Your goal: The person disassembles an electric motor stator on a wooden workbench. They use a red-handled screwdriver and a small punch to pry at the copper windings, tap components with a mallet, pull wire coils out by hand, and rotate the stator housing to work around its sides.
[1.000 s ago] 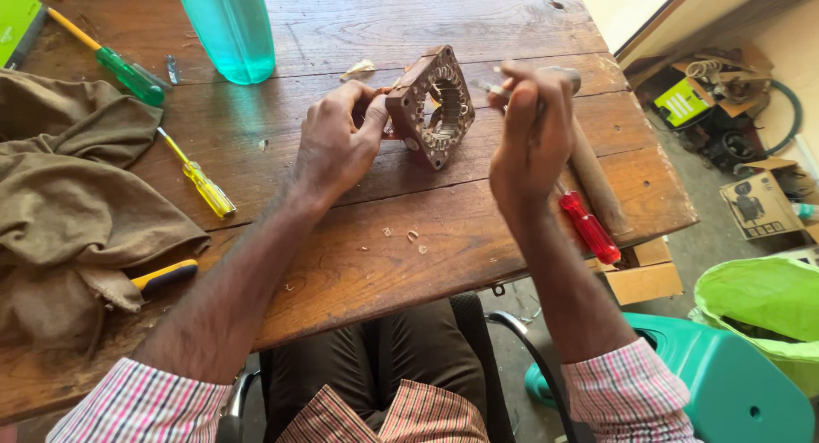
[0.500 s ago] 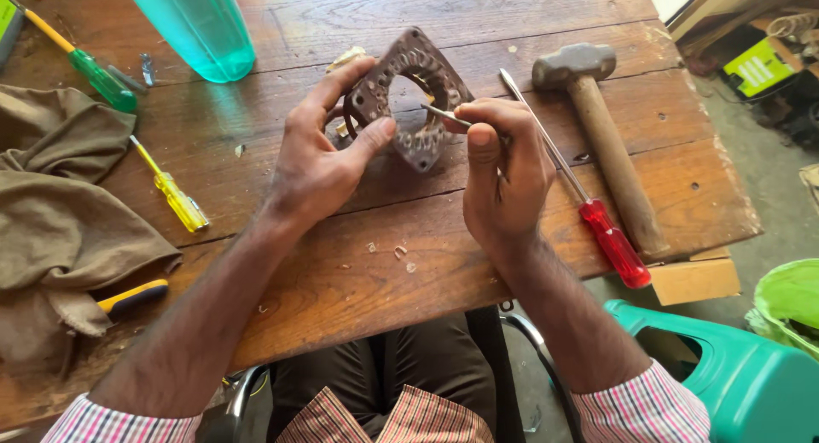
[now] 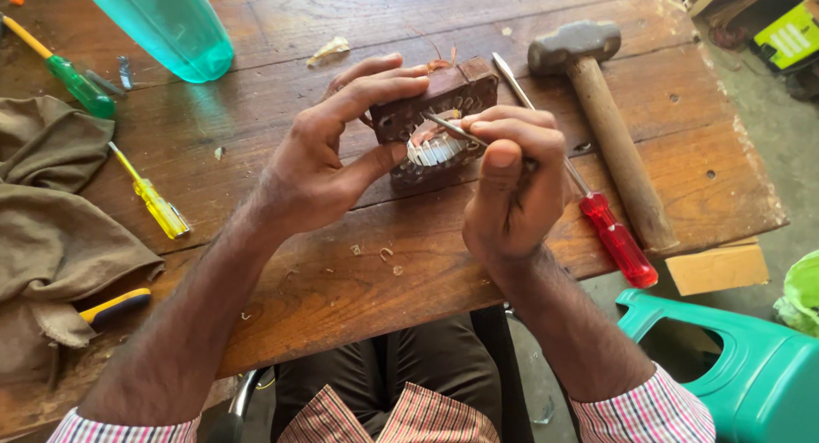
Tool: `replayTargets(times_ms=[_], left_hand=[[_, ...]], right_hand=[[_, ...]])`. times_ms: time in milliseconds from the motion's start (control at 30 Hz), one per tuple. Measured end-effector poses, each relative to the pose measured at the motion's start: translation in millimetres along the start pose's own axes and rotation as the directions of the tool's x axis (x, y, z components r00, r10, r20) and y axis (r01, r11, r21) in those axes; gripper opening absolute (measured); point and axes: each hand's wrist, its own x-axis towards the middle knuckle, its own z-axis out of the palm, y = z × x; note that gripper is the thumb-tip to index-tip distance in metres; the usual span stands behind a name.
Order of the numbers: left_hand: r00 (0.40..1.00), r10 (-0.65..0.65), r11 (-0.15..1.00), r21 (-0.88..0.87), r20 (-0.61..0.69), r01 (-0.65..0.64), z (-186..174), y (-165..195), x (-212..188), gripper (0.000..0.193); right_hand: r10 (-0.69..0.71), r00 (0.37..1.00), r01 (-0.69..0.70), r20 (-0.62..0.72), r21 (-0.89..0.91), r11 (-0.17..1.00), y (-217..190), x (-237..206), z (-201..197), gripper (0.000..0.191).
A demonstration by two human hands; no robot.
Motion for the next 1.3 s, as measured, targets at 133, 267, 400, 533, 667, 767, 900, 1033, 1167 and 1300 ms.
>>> replayTargets(times_ms=[133,267,400,533,667,767,900,1033,1167,1300], left_hand=[[1.0,-0.003,1.0,-0.011,0.012,0.003,3.0,-3.5,-2.4,0.056],[1.0,-0.019,0.999,-0.027,0.008,0.02,2.2,-16.2,-2.9,0.057],[0.996,-0.083,0.944,-0.32,0.019,0.085,2.2,-25.8,-3.8,0.058],[0.994,-0.112,0.937,-0.332,0.012,0.109,2.6,-28.1,-4.4,0.059],[0.992,-0.126,0.956,-0.267,0.007,0.123,2.8,-27.9,-3.8,0.06],[0.994,-0.112,0.955,-0.277,0.0,0.108,3.4,-26.7,-3.6,0.06],[0.997,-0.081,0.97,-0.231,-0.018,0.075,5.1,-21.7,-3.4,0.059],[0.997,-0.033,0.998,-0.047,-0.065,0.03,5.5,-13.3,0.5,0.057],[0.996,-0.014,1.0,0.021,-0.085,0.016,3.2,-6.8,10.6,0.048],[0.997,-0.018,0.999,-0.04,-0.079,0.014,5.4,-4.4,21.1,0.045]], right_hand=[[0.003,0.999,-0.001,-0.036,0.053,0.999,0.1,0.5,-1.4,0.033],[0.011,0.999,-0.009,-0.038,0.072,0.997,-0.5,1.1,-2.2,0.031],[0.032,0.999,-0.032,-0.01,0.029,0.999,-1.3,1.1,-2.1,0.03],[0.022,1.0,-0.022,0.015,0.007,1.0,-0.8,2.8,-1.9,0.028],[-0.005,0.999,0.006,0.034,-0.037,0.999,0.1,5.7,-1.3,0.026],[-0.007,0.997,0.01,0.071,-0.045,0.999,-0.2,7.7,-1.0,0.024],[-0.021,0.994,0.028,0.11,-0.064,0.998,-2.1,9.8,-0.3,0.016],[-0.044,0.993,0.053,0.11,-0.083,0.995,-5.1,12.3,0.6,0.011],[-0.072,0.994,0.08,0.087,-0.083,0.993,-7.0,16.5,2.7,0.01],[-0.02,0.994,0.029,0.105,-0.09,0.996,-7.3,20.4,5.2,0.008]])
